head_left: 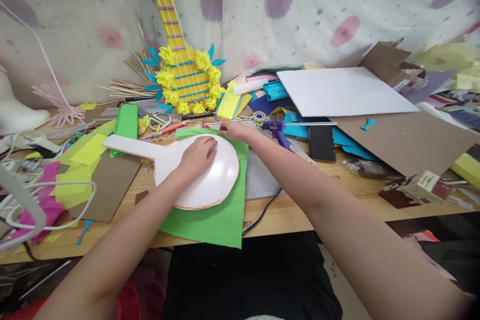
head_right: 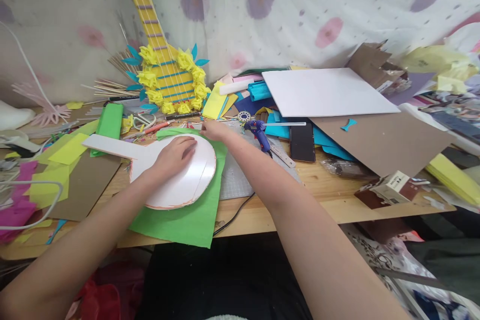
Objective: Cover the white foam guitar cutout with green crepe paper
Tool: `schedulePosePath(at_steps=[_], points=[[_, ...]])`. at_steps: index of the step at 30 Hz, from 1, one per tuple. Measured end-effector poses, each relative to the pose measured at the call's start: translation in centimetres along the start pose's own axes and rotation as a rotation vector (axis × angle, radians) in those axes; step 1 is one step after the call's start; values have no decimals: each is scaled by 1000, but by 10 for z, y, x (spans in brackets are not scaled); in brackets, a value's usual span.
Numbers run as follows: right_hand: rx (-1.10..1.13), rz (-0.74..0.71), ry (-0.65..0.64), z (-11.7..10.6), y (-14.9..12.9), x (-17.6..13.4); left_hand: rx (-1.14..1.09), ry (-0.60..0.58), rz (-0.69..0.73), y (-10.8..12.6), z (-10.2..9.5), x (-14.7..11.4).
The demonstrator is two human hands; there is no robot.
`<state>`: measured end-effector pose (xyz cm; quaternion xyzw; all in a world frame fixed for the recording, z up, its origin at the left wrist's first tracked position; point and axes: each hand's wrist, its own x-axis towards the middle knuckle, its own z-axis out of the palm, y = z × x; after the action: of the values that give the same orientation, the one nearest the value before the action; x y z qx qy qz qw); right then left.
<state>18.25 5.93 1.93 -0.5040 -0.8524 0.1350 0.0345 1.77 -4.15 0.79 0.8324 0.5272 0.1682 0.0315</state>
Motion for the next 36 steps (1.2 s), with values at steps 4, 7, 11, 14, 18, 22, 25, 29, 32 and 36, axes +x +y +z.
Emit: schedulePosePath(at_steps=[4, 7, 11, 14, 18, 22, 25, 29, 32, 36], points=[[-101, -26, 85, 9, 0, 3, -14, -12, -48, -2, 6, 0], [-174, -51, 148, 9, -3, -2, -14, -9, -67, -1, 6, 2], [-234, -87, 159, 4, -8, -11, 4, -18, -73, 2, 7, 1], [-258, -116, 154, 1, -11, -13, -7, 2, -63, 2, 9, 1], [-286, -123, 153, 0, -16, -12, -7, 6, -72, 2, 11, 2], [-284, -117, 140, -2, -25, -15, 23, -9, -77, 3, 10, 3], [-292, -122, 125, -3, -33, -18, 27, -10, -85, 4, 9, 4], [-312, -171, 97, -1, -40, -19, 14, -17, -97, 5, 8, 7], [-295, -151, 81, 3, -42, -21, 12, 2, -114, 7, 9, 5], [-223, -108, 166, 11, -42, -26, 7, 61, -118, 10, 10, 1]])
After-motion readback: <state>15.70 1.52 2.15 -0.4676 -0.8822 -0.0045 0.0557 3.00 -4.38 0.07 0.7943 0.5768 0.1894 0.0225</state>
